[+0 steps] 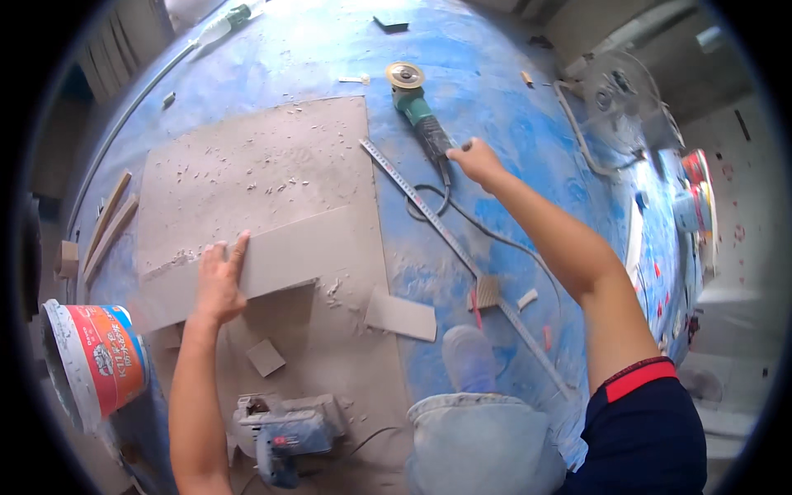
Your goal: The person tests a tile against a wall corner, trims the tile using an angle grinder, and applies mortar onto the tile with a trowel.
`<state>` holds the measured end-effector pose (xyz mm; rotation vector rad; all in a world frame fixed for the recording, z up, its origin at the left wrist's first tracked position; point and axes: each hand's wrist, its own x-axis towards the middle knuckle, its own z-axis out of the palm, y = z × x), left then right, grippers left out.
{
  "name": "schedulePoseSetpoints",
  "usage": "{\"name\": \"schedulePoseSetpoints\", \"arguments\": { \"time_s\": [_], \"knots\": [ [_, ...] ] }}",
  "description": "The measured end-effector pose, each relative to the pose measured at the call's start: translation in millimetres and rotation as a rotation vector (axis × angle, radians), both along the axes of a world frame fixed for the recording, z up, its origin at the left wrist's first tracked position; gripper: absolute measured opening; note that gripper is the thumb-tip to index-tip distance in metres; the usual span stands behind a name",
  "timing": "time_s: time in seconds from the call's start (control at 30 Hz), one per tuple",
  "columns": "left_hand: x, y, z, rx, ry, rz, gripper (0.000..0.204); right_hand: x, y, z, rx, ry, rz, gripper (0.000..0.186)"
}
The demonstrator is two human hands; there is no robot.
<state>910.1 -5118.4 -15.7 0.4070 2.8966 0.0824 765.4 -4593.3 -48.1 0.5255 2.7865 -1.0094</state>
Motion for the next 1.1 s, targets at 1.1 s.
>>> {"name": "schedulePoseSetpoints", "arguments": {
  "time_s": [1.1],
  "knots": [
    [36.5,452.2,5.0,1.259,0.23,0.389,0.093,57.2,-15.4,82.9,-0.576,0.479,0.232,0.04]
  ]
}}
